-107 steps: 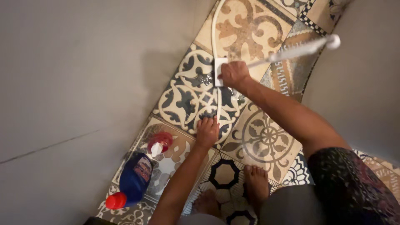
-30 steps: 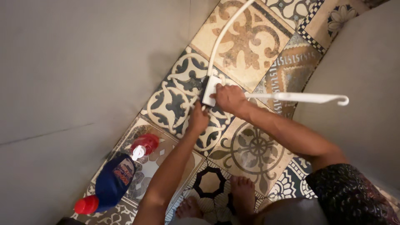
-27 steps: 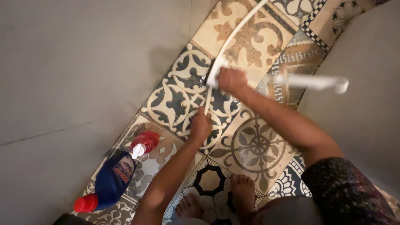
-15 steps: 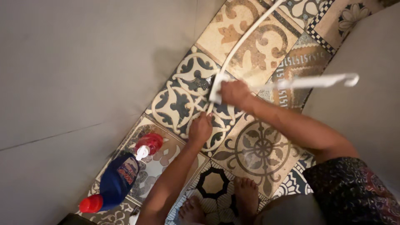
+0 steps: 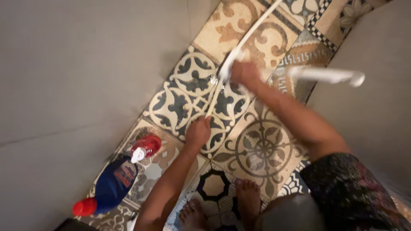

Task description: The person scrubs the toilet seat and bowl with a brush, wipes the exterior base, and cleans the spray hose using a sponge.

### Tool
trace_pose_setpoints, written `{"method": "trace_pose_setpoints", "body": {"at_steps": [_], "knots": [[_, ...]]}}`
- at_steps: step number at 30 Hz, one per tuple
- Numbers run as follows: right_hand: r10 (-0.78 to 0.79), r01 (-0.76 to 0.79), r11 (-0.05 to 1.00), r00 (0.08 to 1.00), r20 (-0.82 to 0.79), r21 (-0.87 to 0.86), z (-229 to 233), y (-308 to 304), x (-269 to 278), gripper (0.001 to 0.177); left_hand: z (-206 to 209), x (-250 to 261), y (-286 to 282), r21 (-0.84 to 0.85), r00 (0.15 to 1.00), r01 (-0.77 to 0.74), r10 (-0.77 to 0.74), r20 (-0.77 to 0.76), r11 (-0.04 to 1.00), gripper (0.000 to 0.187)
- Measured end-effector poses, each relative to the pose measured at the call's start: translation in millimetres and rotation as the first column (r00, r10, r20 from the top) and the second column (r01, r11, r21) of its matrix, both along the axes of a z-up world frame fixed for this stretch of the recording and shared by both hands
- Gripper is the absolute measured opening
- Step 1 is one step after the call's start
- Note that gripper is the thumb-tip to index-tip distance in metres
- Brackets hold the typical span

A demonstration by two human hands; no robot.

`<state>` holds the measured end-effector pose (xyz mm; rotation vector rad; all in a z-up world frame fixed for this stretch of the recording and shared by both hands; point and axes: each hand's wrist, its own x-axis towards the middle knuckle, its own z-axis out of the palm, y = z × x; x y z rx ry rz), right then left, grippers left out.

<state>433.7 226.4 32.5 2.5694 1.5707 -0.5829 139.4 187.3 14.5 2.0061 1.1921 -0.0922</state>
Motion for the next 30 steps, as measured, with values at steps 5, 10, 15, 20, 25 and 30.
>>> {"method": "trace_pose_setpoints", "body": {"at_steps": [5,10,15,20,25,30], "knots": [[0.220,-0.201,0.972,0.959,0.180,-0.119,-2,13,11,0.019,-4,-5,9,0.025,1.000,0.009,-0.009,0.021,1.000,0.049],[0.305,-0.307,0.935,0.951,-0.038,-0.176,-3,-41,-74,0.026,-19,-2,9,0.081,0.999,0.029,-0.027,-0.028,0.996,0.050],[-0.242,0.243,0.968,0.970,0.016,-0.057,20,3,38,0.041,-10,-6,18,-0.004,0.992,0.016,-0.017,-0.126,1.000,0.050],[-0.051,0.068,0.993,0.986,0.158,-0.102,-23,16,53,0.032,-16,-12,29,-0.019,0.921,0.287,-0.281,-0.270,0.958,0.043],[-0.362,0.347,0.926,0.928,-0.091,-0.148,-24,23,49,0.044,-8,11,43,-0.146,0.837,0.227,-0.269,-0.476,0.963,0.040],[-0.131,0.116,0.981,0.987,-0.091,-0.157,23,-1,35,0.040,38,49,56,-0.236,0.831,0.247,-0.331,-0.447,0.940,0.039]]}}
